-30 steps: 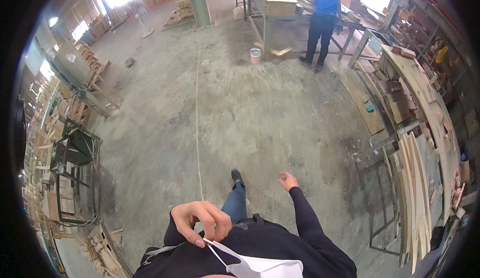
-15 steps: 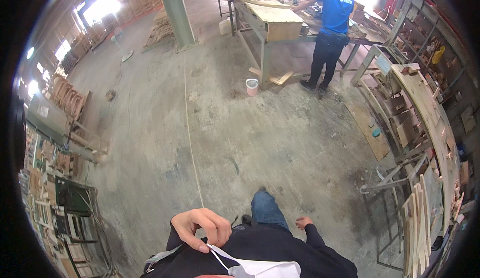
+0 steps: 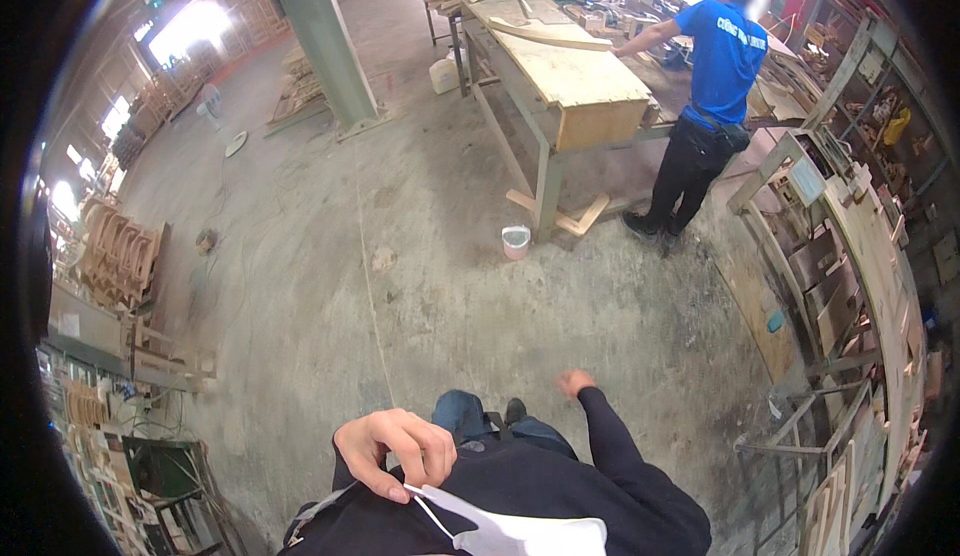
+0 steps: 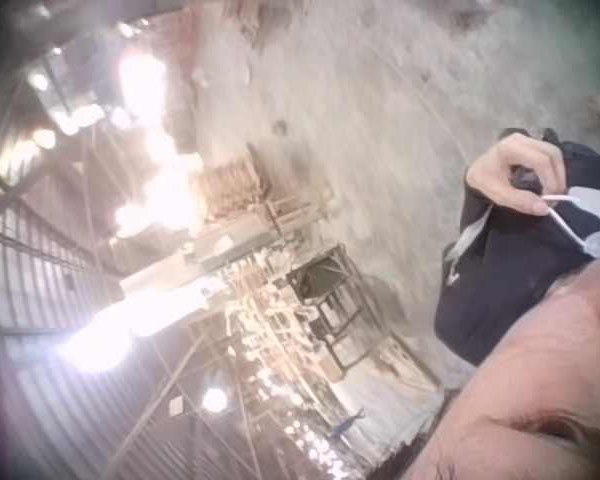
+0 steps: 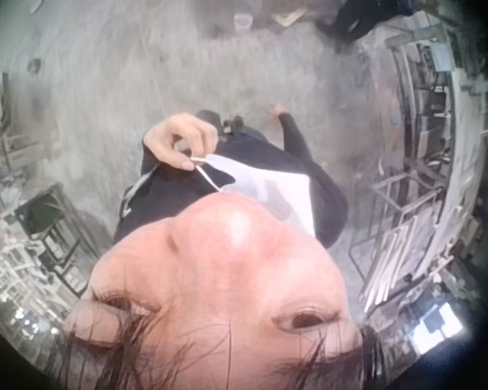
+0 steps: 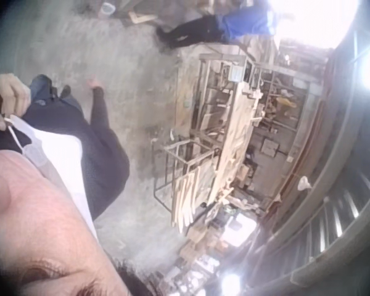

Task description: The person walks to a workbench and applies glue into the holes of curved wooden pieces using a small stick. They handle the pieces one at a time, dip the stick into a container, and place the treated pieces back on the table.

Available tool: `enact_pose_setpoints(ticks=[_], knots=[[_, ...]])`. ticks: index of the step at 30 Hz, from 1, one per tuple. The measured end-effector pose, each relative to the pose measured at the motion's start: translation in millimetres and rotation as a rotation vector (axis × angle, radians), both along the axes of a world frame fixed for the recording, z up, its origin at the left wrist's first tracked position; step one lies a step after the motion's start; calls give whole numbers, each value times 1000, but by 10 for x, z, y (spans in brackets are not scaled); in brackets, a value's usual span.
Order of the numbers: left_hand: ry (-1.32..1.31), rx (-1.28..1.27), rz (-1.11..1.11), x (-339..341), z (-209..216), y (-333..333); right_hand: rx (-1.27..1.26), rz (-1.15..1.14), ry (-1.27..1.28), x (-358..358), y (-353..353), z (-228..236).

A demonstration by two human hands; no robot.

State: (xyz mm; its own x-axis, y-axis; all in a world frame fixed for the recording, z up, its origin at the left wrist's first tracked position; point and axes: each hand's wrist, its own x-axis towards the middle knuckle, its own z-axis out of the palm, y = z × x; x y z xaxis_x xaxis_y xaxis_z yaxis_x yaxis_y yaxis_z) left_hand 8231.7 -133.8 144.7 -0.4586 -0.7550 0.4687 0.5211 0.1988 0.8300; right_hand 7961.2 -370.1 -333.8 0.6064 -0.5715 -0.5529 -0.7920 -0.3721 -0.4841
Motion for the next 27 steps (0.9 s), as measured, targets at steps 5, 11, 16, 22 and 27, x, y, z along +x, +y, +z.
enact_pose_setpoints(ticks=[5,11,16,22,27], knots=[[7,-27,51,1040,-170,-705,33,-91,-293,1677,-1274,452],[-39,-73,33,2592,-263,-1537,-121,-68,-2,2541,-1724,107],[61,-54,-21,3996,-329,-2337,400,-18,442,2875,-1893,-44],[118,-6,-87,5230,-221,-3169,461,-380,263,4165,-2488,257],[129,19,-17,6326,-239,-3947,440,-297,183,5490,-3267,-89]])
